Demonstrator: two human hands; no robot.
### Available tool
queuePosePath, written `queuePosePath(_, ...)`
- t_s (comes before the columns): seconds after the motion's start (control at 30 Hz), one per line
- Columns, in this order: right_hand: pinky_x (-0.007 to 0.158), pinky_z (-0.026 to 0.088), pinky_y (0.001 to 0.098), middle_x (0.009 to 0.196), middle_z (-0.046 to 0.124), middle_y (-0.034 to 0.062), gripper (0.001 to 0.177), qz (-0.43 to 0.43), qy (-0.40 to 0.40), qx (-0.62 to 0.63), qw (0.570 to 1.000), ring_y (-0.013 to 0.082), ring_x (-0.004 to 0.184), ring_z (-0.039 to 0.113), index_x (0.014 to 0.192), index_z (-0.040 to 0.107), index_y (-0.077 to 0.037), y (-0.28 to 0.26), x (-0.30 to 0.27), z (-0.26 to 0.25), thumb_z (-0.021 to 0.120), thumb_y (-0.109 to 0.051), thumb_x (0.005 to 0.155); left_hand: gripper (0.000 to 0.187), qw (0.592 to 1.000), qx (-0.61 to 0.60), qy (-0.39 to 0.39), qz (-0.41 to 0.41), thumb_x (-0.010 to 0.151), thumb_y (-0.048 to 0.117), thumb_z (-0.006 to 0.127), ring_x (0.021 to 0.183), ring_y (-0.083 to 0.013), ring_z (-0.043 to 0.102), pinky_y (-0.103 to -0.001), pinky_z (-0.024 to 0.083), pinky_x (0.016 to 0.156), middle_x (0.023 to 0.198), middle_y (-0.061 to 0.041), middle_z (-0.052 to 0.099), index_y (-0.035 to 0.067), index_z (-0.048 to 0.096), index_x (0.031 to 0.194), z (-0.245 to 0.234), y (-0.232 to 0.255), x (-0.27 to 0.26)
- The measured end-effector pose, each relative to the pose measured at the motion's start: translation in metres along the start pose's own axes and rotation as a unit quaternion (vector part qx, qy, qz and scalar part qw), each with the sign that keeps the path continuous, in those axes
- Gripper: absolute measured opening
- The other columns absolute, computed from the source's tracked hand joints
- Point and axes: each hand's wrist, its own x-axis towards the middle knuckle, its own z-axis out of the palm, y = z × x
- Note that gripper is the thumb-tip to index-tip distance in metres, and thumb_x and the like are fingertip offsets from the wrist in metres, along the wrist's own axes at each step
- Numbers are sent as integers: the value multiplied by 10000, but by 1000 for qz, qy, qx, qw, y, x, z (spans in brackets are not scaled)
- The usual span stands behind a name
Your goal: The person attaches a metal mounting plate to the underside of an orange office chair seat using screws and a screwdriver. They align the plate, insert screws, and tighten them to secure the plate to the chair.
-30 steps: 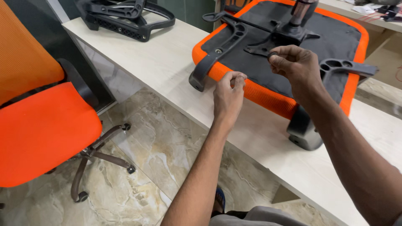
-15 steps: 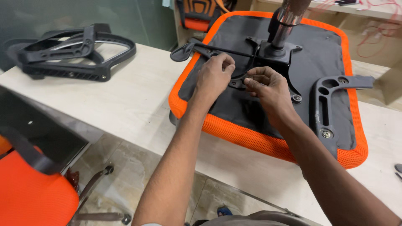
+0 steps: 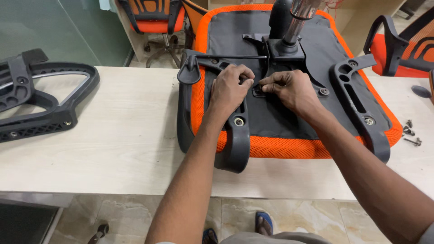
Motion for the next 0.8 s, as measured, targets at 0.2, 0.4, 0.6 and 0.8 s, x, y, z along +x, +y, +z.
queuePosePath(0.2, 735, 560, 340, 911, 785, 111, 205, -26, -2, -49, 998, 207, 772, 744, 1070, 798, -114, -4, -1, 0, 763, -193, 884, 118, 1000, -20, 4, -9, 872, 184, 734, 950, -223, 708, -398, 541, 884, 979, -53, 712, 119, 746, 970, -2, 4, 0)
queuePosePath(0.4, 692, 557, 353, 886, 778, 103, 186, -76, -2, -81, 994, 216, 736, 733, 1037, 793, -110, -15, 1, 0, 761, -220, 890, 161, 997, -59, 5, -46, 889, 177, 723, 884, -208, 757, -358, 584, 811, 957, -60, 773, 91, 753, 1022, -1, 5, -1)
queuePosePath(0.6, 675, 529, 385, 833, 748, 128, 220, -23, 15, -57, 998, 256, 718, 691, 1038, 779, -107, -11, -9, 5, 778, -268, 887, 153, 995, -82, 15, -50, 899, 169, 717, 835, -161, 761, -324, 603, 770, 904, -55, 782, 80, 754, 1018, -1, 8, 0)
queuePosePath(0.8, 704, 539, 369, 927, 758, 96, 215, -110, 43, -46, 992, 220, 783, 689, 1028, 783, -100, 0, -8, 11, 764, -265, 891, 152, 995, -59, 19, -72, 913, 186, 710, 780, -158, 747, -324, 600, 731, 877, -49, 774, 84, 752, 1017, -1, 10, 1)
